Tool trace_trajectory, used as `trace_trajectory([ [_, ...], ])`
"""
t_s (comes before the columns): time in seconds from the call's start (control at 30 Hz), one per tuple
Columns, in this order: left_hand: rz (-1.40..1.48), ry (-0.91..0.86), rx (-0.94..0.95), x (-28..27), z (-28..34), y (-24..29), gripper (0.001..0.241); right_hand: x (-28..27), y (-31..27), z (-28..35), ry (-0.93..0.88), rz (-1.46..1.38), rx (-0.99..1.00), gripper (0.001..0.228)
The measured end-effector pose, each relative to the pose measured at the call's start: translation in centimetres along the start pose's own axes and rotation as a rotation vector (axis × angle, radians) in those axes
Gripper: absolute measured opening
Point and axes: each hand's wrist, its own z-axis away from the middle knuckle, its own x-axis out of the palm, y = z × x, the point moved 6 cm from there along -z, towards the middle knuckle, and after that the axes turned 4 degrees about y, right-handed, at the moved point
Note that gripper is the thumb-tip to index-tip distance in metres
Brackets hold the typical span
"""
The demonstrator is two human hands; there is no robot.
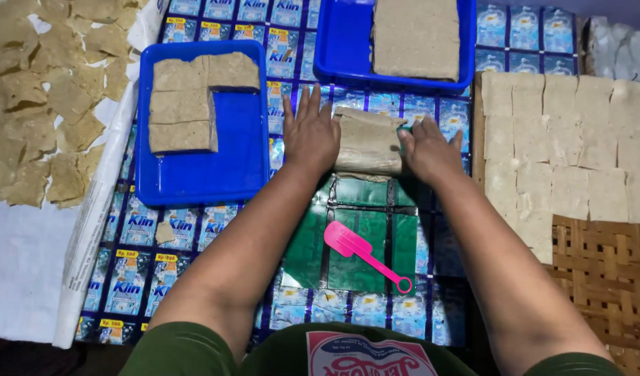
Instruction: The recorder rolls dough into a thin layer on a plastic sheet and cuts it into square shapes.
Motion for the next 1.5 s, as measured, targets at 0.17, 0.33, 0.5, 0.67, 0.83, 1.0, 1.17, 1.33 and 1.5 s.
trace_trajectory([
  [0.17, 0.003, -0.263, -0.082, 1.2, -1.7, 1.1, 0.066, -3.7, -2.8, 0.3, 0.072, -0.058, 0.085, 0.067],
  [0.33, -0.009, -0.342, -0.088, 2.7, -0.6, 0.7, 0.068, -3.4, -3.2, 1.0, 0.059, -0.027, 0.067, 0.064],
  [0.5, -0.014, -0.331, -0.036, 1.7, 1.7, 1.3, 0.068, -2.6, -3.6, 3.0, 0.095, -0.054, 0.030, 0.063],
  [0.67, 0.024, -0.224, 0.016, 1.6, 4.3, 1.4, 0.064, -1.9, -4.2, 6.1, 0.207, -0.074, -0.005, 0.061],
  [0.83, 0.024, -0.067, 0.095, 1.7, 7.0, 1.3, 0.059, -1.7, -5.1, 9.0, 0.347, -0.068, -0.069, 0.064],
  [1.0, 0.039, 0.035, 0.167, 1.9, 9.7, 0.9, 0.057, -0.9, -5.3, 11.6, 0.367, -0.053, -0.103, 0.070],
  [1.17, 0.064, 0.070, 0.212, 1.3, 13.5, 1.0, 0.056, -0.2, -5.8, 14.9, 0.503, -0.010, -0.184, 0.071],
  [1.33, 0.090, 0.044, 0.228, 0.1, 15.2, 0.9, 0.056, -0.4, -6.1, 16.4, 0.527, 0.011, -0.213, 0.072],
  [1.5, 0.085, 0.027, 0.193, 1.2, 11.7, 0.2, 0.055, 1.0, -4.3, 12.1, 0.297, 0.002, -0.064, 0.080],
])
